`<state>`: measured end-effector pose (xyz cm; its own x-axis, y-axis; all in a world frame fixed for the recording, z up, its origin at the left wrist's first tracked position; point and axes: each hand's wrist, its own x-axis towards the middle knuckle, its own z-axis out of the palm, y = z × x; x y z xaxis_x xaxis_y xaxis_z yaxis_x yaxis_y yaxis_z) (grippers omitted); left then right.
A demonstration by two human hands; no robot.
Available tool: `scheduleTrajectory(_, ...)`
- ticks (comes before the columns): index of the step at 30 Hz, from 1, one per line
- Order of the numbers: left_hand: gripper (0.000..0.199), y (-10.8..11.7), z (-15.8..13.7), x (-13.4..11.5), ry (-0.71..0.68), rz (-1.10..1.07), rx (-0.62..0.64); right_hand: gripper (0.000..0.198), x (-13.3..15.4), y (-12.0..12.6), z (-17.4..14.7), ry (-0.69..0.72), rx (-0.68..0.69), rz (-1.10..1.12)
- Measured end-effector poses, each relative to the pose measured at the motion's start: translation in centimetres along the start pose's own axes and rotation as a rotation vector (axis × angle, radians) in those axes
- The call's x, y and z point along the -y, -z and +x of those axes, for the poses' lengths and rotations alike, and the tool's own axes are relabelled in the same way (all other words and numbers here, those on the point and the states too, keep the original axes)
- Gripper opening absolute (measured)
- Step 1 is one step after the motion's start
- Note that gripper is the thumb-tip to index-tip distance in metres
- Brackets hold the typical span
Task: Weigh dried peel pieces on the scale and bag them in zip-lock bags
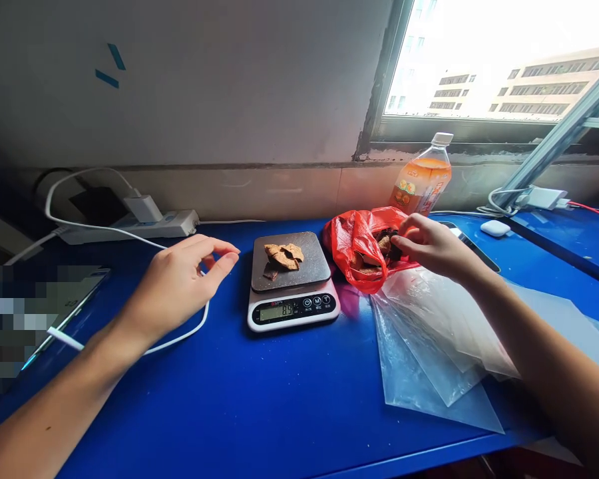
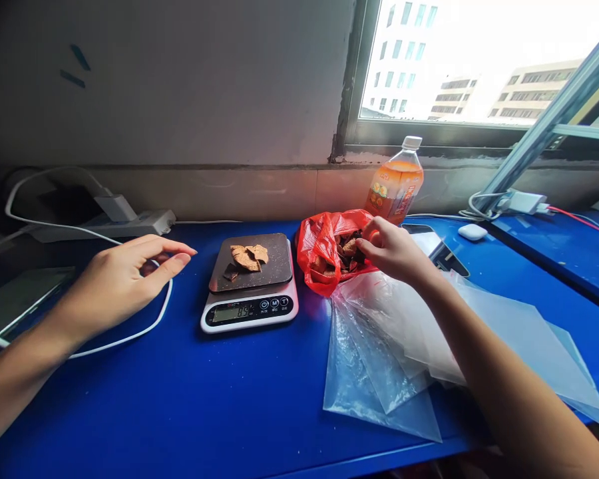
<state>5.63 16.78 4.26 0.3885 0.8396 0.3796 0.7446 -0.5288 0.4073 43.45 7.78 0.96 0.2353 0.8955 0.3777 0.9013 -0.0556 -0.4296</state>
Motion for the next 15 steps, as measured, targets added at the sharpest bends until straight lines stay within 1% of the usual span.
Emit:
scheduleTrajectory(3,0.032,-0.61,-0.32,-0.15,-0.072,0.005,0.037,0.047,-0.39,0.27,0.22,-0.035,0.115,-0.15)
scheduleTrajectory(5,0.032,-0.83,-0.38,-0.11,-0.082,0.01,0.05,0.052,-0.38,0.33,0.26,-0.023,0.164,-0.199)
scheduleTrajectory(7,0.031,-0.81,-0.38,-0.01,-0.09,0.016,0.042,0.052,-0.15,0.38,0.18,-0.019,0.19,-0.209)
scheduleTrajectory(11,0.03,-0.45,-0.36,0.12,-0.128,0.029,-0.004,0.051,0.32,0.48,-0.05,-0.033,0.168,-0.237)
scheduleTrajectory(15,0.03,-0.32,-0.38,0.03,-0.134,0.033,-0.006,0.043,0.26,0.33,-0.12,-0.023,0.169,-0.212)
